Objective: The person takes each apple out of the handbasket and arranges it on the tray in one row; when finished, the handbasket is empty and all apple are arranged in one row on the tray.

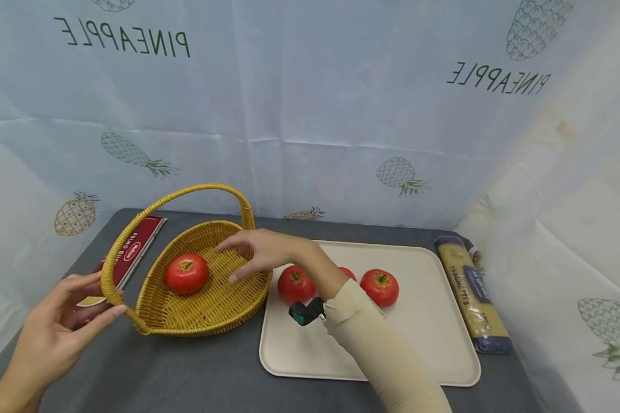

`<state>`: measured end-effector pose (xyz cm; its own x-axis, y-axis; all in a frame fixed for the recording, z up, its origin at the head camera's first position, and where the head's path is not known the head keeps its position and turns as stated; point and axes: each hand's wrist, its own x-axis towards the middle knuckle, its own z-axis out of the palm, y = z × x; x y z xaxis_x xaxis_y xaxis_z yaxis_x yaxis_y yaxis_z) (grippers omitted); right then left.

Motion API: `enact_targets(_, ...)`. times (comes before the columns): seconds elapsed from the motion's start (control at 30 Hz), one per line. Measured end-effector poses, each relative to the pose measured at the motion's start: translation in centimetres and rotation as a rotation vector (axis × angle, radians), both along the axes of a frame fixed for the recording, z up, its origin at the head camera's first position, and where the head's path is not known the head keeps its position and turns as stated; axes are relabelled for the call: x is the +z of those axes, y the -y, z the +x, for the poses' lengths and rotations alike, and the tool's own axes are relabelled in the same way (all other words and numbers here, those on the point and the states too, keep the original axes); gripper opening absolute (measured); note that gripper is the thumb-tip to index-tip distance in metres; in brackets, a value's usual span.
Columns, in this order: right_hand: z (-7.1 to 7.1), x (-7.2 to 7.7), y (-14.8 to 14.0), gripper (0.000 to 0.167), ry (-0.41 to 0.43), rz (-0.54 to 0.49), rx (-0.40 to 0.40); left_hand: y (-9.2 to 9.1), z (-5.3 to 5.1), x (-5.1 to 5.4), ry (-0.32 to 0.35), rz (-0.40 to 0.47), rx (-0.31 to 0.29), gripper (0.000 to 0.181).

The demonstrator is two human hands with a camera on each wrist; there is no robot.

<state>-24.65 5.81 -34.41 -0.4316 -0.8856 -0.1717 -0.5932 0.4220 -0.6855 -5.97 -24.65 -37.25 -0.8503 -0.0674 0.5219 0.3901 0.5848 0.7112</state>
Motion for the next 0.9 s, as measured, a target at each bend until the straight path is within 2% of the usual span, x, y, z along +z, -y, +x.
enact_targets(0.27, -0.4, 0.5, 2.1, 0.071, -0.022, 0.008, 0.02, 0.1, 0.0, 0.0, 0.001, -0.006, 0.002, 0.069)
enact_targets(0.63, -0.7, 0.2, 4.2, 0.074, -0.01, -0.01, 0.066, 0.0, -0.2, -0.1, 0.023, 0.013, 0.024, 0.068)
enact_targets(0.8, -0.9, -0.2, 5.0, 0.075, -0.012, 0.004, 0.074, 0.1, -0.2, -0.1, 0.005, 0.004, 0.011, 0.067)
enact_targets(0.9, -0.9, -0.5, 5.5, 0.075, -0.008, 0.023, 0.069, 0.1, -0.1, -0.2, 0.022, 0.001, 0.026, 0.067)
